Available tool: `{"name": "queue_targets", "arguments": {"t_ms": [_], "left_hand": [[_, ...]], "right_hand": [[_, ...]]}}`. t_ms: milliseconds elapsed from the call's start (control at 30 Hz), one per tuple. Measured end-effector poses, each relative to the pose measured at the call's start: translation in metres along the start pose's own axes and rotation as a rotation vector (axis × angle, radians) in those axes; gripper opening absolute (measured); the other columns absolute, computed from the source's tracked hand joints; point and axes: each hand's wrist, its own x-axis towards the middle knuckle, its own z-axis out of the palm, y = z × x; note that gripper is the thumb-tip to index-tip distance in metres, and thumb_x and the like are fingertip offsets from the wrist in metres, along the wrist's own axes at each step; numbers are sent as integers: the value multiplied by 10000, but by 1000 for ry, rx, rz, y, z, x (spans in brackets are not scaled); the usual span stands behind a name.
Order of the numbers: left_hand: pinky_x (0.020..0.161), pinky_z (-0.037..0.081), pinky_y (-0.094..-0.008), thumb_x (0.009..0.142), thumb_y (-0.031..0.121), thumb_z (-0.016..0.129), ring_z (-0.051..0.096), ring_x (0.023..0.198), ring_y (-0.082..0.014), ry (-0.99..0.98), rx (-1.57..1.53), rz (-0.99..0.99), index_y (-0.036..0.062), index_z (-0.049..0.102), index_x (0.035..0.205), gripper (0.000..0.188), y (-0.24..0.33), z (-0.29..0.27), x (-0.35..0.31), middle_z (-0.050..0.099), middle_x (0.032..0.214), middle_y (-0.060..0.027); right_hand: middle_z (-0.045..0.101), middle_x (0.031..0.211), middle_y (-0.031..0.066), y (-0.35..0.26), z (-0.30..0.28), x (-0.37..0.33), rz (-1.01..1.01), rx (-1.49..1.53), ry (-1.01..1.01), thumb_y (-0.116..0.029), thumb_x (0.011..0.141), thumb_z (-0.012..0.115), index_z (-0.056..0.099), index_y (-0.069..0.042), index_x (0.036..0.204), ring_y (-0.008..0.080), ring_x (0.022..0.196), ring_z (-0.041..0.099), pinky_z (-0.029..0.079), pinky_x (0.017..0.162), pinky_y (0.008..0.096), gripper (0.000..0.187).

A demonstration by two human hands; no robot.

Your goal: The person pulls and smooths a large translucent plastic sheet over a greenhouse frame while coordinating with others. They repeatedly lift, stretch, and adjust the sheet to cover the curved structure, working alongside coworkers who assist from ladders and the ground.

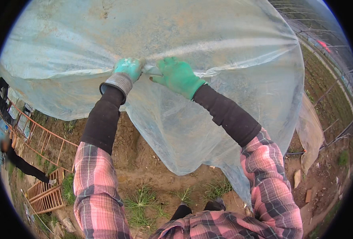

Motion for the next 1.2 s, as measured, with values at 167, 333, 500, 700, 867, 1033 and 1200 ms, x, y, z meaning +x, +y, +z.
{"name": "queue_targets", "arguments": {"t_ms": [167,333,500,700,867,1033,1200], "left_hand": [[723,514,-449,763,142,649,665,854,-311,-114,68,-134,109,624,940,182,-36,12,-26,688,859,-124],[737,508,-444,736,180,696,652,883,-322,-195,123,-248,102,592,969,267,-33,8,-45,678,892,-137],[774,522,-417,787,168,628,664,920,-286,-195,202,-306,150,642,981,196,-58,14,-63,687,956,-99],[789,517,-425,799,190,598,662,933,-284,-236,267,-386,172,670,954,172,-68,23,-75,690,979,-99],[790,515,-437,800,212,601,667,913,-296,-158,275,-427,185,695,921,156,-77,35,-74,697,921,-108],[807,512,-426,800,222,612,664,913,-299,-157,292,-456,184,711,902,147,-72,38,-59,695,922,-112],[816,506,-420,802,205,610,659,922,-297,-165,296,-475,176,712,893,139,-81,44,-72,693,939,-111]], "right_hand": [[617,888,107,10,-82,13,-125,22,540,-354,830,656,599,-51,942,288,842,605,502,712,389,328],[636,1006,112,156,-213,1,2,-260,741,-440,844,643,603,-36,1083,303,908,599,464,851,409,471],[493,1337,228,222,-231,3,325,-17,140,-752,806,434,463,-33,1352,372,1242,462,357,1041,425,903],[666,928,125,190,-207,-22,208,-72,282,-640,775,583,633,-43,996,290,901,630,471,793,407,638],[659,869,121,190,-198,-28,155,-98,399,-594,769,621,634,-35,947,284,820,638,485,740,394,587],[642,802,102,195,-193,-30,145,-129,490,-598,759,621,604,-53,844,269,770,630,478,713,385,552],[640,791,101,189,-191,-30,146,-103,510,-601,762,614,600,-55,839,263,763,630,476,712,380,551]]}}
